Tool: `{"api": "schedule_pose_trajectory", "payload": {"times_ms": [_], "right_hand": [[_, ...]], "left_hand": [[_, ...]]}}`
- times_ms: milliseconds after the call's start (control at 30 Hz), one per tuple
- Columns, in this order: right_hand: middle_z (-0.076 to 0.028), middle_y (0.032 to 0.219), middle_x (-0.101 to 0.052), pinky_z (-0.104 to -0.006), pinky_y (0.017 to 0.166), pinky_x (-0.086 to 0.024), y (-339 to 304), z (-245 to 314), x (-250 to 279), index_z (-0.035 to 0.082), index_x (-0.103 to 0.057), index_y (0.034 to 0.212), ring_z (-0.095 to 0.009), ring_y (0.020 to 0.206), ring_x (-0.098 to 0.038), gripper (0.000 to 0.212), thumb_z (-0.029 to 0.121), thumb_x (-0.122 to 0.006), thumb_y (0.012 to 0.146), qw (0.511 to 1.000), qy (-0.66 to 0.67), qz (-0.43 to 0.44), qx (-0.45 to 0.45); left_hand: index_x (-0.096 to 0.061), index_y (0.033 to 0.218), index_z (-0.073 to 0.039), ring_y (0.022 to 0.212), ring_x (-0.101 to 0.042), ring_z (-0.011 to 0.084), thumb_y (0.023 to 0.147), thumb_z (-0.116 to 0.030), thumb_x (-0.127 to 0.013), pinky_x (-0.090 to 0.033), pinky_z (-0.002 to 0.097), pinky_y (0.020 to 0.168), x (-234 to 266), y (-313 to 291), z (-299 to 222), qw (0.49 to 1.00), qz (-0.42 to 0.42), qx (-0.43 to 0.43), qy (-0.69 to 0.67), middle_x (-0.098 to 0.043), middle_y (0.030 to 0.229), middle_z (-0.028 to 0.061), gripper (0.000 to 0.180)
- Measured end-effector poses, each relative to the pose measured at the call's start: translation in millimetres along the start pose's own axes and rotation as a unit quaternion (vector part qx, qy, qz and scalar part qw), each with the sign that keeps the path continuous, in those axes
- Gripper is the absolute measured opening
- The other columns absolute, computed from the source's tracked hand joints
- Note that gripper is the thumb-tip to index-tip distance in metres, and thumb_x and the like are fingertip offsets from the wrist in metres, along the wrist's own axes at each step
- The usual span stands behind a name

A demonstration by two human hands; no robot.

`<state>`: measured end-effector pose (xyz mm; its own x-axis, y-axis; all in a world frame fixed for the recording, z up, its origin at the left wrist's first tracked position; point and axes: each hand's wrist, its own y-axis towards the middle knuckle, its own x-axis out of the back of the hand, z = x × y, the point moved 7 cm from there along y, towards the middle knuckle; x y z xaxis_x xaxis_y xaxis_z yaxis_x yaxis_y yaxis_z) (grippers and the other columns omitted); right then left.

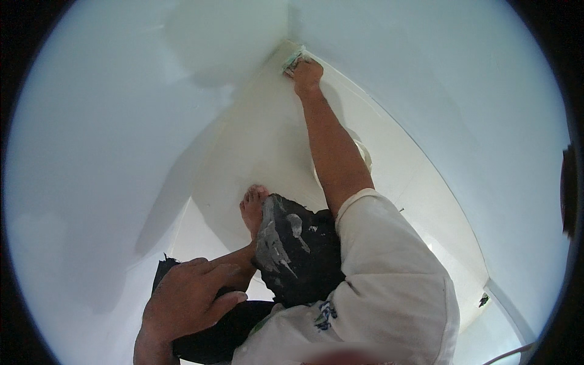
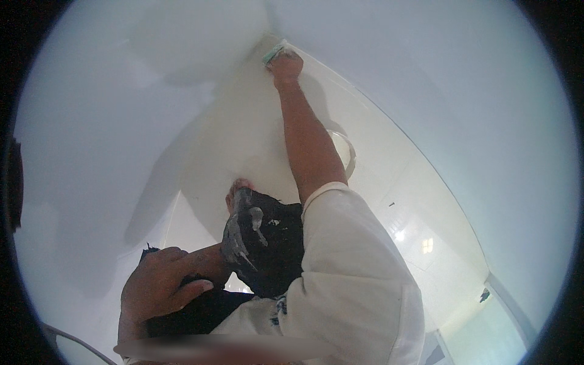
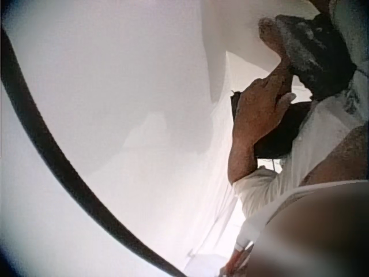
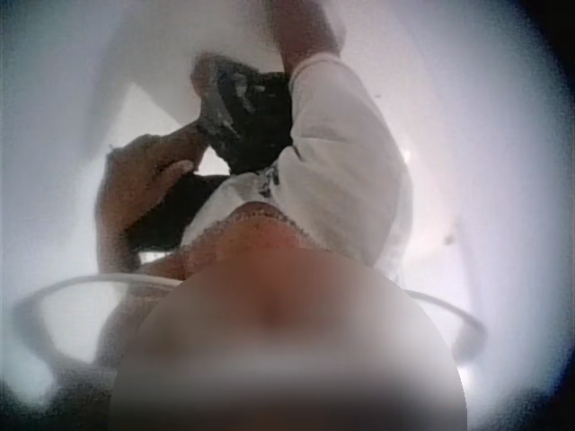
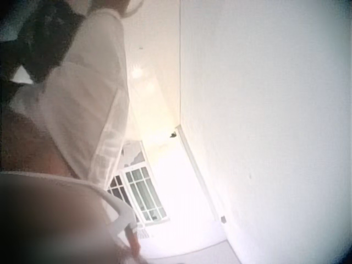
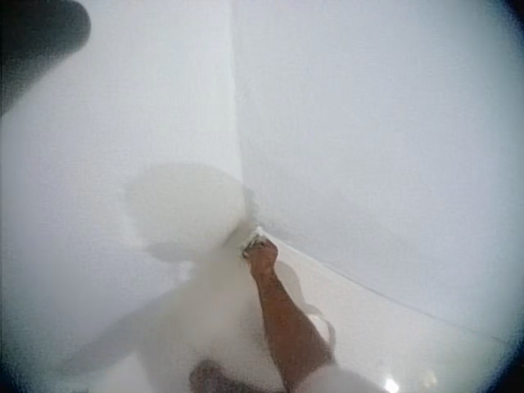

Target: The person applies white grout to the seams between floor tiles using a small trowel and a bucket. They repeatedly scoop grout from the bucket and spread it along the tile joints, focusing on corners and edges.

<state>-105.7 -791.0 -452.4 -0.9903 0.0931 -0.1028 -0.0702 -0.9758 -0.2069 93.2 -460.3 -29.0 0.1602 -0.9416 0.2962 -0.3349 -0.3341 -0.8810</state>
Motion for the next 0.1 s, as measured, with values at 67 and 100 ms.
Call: {"api": "schedule_pose_trajectory", "payload": {"times_ms": [67,100], "right_hand": [[-0.018,0.137,-0.061,-0.0502,0.110,-0.048,-1.0,4.0,1.9,0.001,-0.055,0.142,-0.035,0.123,-0.062,0.053,0.035,-0.061,0.102,0.995,0.066,0.053,0.051],[-0.018,0.137,-0.061,-0.0502,0.110,-0.048,3.2,-3.6,8.1,0.001,-0.055,0.142,-0.035,0.123,-0.062,0.053,0.035,-0.061,0.102,0.998,0.057,0.028,0.020]], "left_hand": [[-0.072,0.120,-0.007,0.101,-0.072,0.0306,0.099,-0.042,-0.066,-0.058,0.0415,0.091,-3.6,-1.4,5.5,1.000,0.005,0.024,-0.005,-0.077,0.112,0.0156,0.041],[-0.071,0.123,-0.008,0.101,-0.072,0.0319,0.099,-0.042,-0.067,-0.057,0.0410,0.093,-4.2,0.0,4.8,1.000,0.011,0.021,0.000,-0.076,0.114,0.0169,0.042]]}}
